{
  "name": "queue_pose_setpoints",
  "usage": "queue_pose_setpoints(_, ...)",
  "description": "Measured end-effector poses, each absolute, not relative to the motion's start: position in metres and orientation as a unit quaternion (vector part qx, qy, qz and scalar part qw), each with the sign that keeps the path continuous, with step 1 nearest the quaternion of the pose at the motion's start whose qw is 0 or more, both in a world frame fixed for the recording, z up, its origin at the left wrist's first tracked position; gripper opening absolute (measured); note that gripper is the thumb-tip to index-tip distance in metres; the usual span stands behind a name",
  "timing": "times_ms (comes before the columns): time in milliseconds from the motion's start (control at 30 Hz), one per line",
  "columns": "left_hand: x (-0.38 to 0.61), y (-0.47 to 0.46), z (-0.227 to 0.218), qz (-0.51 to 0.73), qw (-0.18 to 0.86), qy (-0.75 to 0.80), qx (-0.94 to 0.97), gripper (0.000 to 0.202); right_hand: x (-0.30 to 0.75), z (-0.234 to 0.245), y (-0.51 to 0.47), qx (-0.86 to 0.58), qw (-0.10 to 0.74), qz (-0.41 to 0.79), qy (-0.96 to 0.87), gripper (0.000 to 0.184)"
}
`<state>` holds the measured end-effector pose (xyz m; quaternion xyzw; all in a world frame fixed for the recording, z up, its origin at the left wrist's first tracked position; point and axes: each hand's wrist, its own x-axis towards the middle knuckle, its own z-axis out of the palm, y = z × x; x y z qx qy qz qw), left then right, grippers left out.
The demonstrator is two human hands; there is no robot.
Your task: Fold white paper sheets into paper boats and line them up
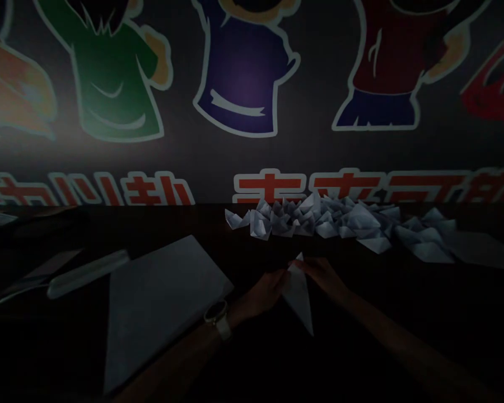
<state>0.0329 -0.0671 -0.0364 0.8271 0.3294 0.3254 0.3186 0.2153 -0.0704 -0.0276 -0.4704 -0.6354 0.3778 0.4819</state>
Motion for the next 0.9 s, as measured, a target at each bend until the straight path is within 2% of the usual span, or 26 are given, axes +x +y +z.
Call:
queue_pose_setpoints(300, 0.0380, -0.0713, -0.0320, 0.341, 0.332, 0.297, 0.828, 0.032, 0.2103, -0.0276, -0.0730, -0.446, 0.540, 0.466, -0.540, 0.037)
queue_pose_setpoints(500, 0.0363, -0.0705, -0.0365, 0.314, 0.355, 0.316, 0.822, 0.033, 0.2148, -0.0260, -0.0706, -0.415, 0.549, 0.527, -0.499, 0.041)
queue_pose_setpoints(633, 0.0354, -0.0727, -0.0369, 0.305, 0.359, 0.312, 0.825, 0.031, 0.2187, -0.0295, -0.0679, -0.437, 0.550, 0.487, -0.519, 0.040)
queue_pose_setpoints(800, 0.0346, -0.0731, -0.0367, 0.295, 0.362, 0.313, 0.827, 0.030, 0.2179, -0.0298, -0.0681, -0.482, 0.548, 0.438, -0.525, 0.048)
queue_pose_setpoints(900, 0.0319, -0.0668, -0.0368, 0.337, 0.352, 0.333, 0.807, 0.031, 0.2177, -0.0322, -0.0693, -0.491, 0.499, 0.434, -0.568, 0.050)
